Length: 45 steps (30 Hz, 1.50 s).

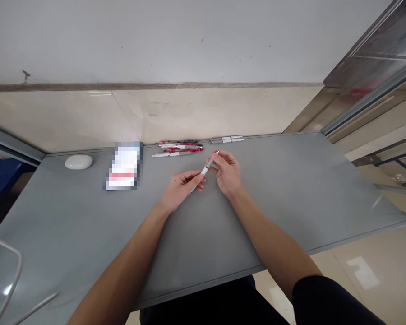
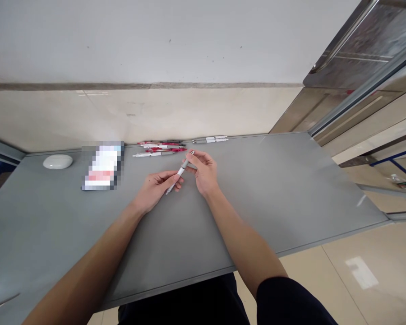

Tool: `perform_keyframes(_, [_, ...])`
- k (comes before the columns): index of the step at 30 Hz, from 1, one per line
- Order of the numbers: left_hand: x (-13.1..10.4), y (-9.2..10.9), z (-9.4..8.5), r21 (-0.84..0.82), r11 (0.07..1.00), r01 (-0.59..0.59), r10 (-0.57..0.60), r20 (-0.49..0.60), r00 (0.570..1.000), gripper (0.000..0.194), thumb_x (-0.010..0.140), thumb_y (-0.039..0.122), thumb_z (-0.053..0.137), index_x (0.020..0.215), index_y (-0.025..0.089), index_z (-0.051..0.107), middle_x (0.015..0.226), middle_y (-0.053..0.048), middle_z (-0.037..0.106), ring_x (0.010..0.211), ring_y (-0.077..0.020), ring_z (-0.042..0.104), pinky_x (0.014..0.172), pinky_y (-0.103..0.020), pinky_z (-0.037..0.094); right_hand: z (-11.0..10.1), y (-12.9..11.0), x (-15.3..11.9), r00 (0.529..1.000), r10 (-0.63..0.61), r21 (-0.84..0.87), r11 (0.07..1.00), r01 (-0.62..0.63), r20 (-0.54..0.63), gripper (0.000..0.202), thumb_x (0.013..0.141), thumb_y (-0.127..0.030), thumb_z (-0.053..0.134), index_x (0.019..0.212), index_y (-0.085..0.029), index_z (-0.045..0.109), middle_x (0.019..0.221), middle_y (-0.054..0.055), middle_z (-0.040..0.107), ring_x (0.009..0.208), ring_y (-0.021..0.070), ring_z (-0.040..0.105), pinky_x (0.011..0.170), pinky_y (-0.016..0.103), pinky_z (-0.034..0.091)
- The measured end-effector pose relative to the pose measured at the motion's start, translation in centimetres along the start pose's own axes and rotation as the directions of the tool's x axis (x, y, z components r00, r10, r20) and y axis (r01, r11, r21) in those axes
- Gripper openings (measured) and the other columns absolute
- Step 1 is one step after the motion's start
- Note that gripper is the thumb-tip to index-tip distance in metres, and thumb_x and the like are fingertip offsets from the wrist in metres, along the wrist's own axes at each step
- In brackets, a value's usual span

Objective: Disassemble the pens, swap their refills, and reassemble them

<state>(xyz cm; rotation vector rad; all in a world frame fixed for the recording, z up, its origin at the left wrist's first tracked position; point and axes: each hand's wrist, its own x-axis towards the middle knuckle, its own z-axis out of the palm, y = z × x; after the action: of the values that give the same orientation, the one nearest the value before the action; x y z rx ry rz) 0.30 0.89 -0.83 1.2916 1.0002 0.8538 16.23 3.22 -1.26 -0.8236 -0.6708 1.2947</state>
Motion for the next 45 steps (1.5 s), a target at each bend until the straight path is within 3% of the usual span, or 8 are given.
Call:
perform_keyframes(5, [-0.01, -0.06, 0.07, -0.006, 1.0, 0.014, -0.014, -0.013, 1.0, 0.032, 0.074, 0.041, 0.073, 0.097, 0.019, 0.072, 0.074, -0.002, 0.066, 0.065, -0.0141, 0.059, 0.072, -0.032, 0.047, 0.04, -0.07, -0.08, 0.999, 0.002, -0.019, 1.0, -0.003, -0.035, 0.02, 0.063, -0.032, 0.079, 0.076, -0.024, 0.066, 0.095, -0.003, 0.068, 0.071, 0.0109, 0.064, 0.067, 0.029, 0.057])
perform_keyframes(13, [-0.03, 0.15, -0.43, -0.13, 0.989, 0.069, -0.054, 0.119, 0.991, 0.025, 0.079, 0.042, 0.068, 0.082, 0.017, 0.071, 0.079, -0.004, 0.064, 0.068, -0.0132, 0.057, 0.071, -0.03, 0.048, 0.22, -0.34, -0.42, 0.999, 0.041, -0.005, 0.999, -0.041, 0.022, 0.021, 0.064, -0.034, 0.078, 0.08, -0.025, 0.067, 0.087, -0.003, 0.069, 0.073, 0.0125, 0.066, 0.066, 0.028, 0.057])
perform_keyframes(17, [0.17, 0.1, -0.52, -0.188, 0.977, 0.101, -0.089, 0.072, 0.993, 0.024, 0.076, 0.039, 0.073, 0.091, 0.02, 0.073, 0.082, -0.003, 0.065, 0.071, -0.0125, 0.058, 0.072, -0.029, 0.047, 0.15, -0.27, -0.32, 1.0, 0.018, -0.014, 1.0, -0.018, -0.001, 0.02, 0.066, -0.034, 0.078, 0.081, -0.025, 0.068, 0.088, -0.003, 0.068, 0.074, 0.0118, 0.066, 0.067, 0.027, 0.057])
perform_keyframes(22, [0.25, -0.18, -0.36, -0.121, 0.99, 0.07, -0.069, 0.009, 0.998, 0.029, 0.071, 0.037, 0.077, 0.095, 0.021, 0.072, 0.077, -0.001, 0.064, 0.067, -0.0119, 0.056, 0.069, -0.029, 0.046, 0.08, -0.14, -0.19, 1.0, -0.017, -0.032, 0.999, 0.016, -0.018, 0.018, 0.065, -0.032, 0.079, 0.08, -0.025, 0.069, 0.089, -0.003, 0.067, 0.073, 0.0111, 0.065, 0.067, 0.028, 0.057])
perform_keyframes(32, [0.2, -0.02, -0.68, -0.089, 0.995, 0.045, -0.029, 0.173, 0.985, 0.029, 0.084, 0.045, 0.062, 0.084, 0.016, 0.069, 0.082, -0.004, 0.063, 0.07, -0.0129, 0.056, 0.071, -0.029, 0.046, 0.19, -0.1, -0.22, 0.999, 0.003, -0.019, 1.0, -0.002, 0.036, 0.019, 0.066, -0.032, 0.078, 0.082, -0.025, 0.069, 0.087, -0.003, 0.066, 0.073, 0.0121, 0.065, 0.062, 0.027, 0.056])
perform_keyframes(40, [0.42, -0.47, -0.35, 0.001, 1.0, 0.027, -0.027, 0.053, 0.998, 0.031, 0.077, 0.043, 0.071, 0.097, 0.019, 0.07, 0.082, -0.003, 0.065, 0.072, -0.0141, 0.058, 0.075, -0.03, 0.046, 0.06, -0.07, -0.14, 0.999, -0.035, -0.047, 0.998, 0.035, 0.006, 0.018, 0.066, -0.032, 0.078, 0.081, -0.025, 0.069, 0.092, -0.003, 0.066, 0.072, 0.0109, 0.064, 0.065, 0.028, 0.057])
perform_keyframes(45, [0.32, 0.03, -0.31, 0.034, 0.999, 0.011, -0.015, 0.109, 0.994, 0.029, 0.082, 0.045, 0.065, 0.086, 0.017, 0.07, 0.08, -0.003, 0.065, 0.07, -0.0138, 0.058, 0.073, -0.029, 0.047, 0.08, -0.11, -0.21, 0.999, -0.015, -0.022, 1.0, 0.015, 0.029, 0.017, 0.066, -0.03, 0.078, 0.079, -0.025, 0.069, 0.092, -0.003, 0.067, 0.071, 0.0112, 0.065, 0.064, 0.028, 0.056])
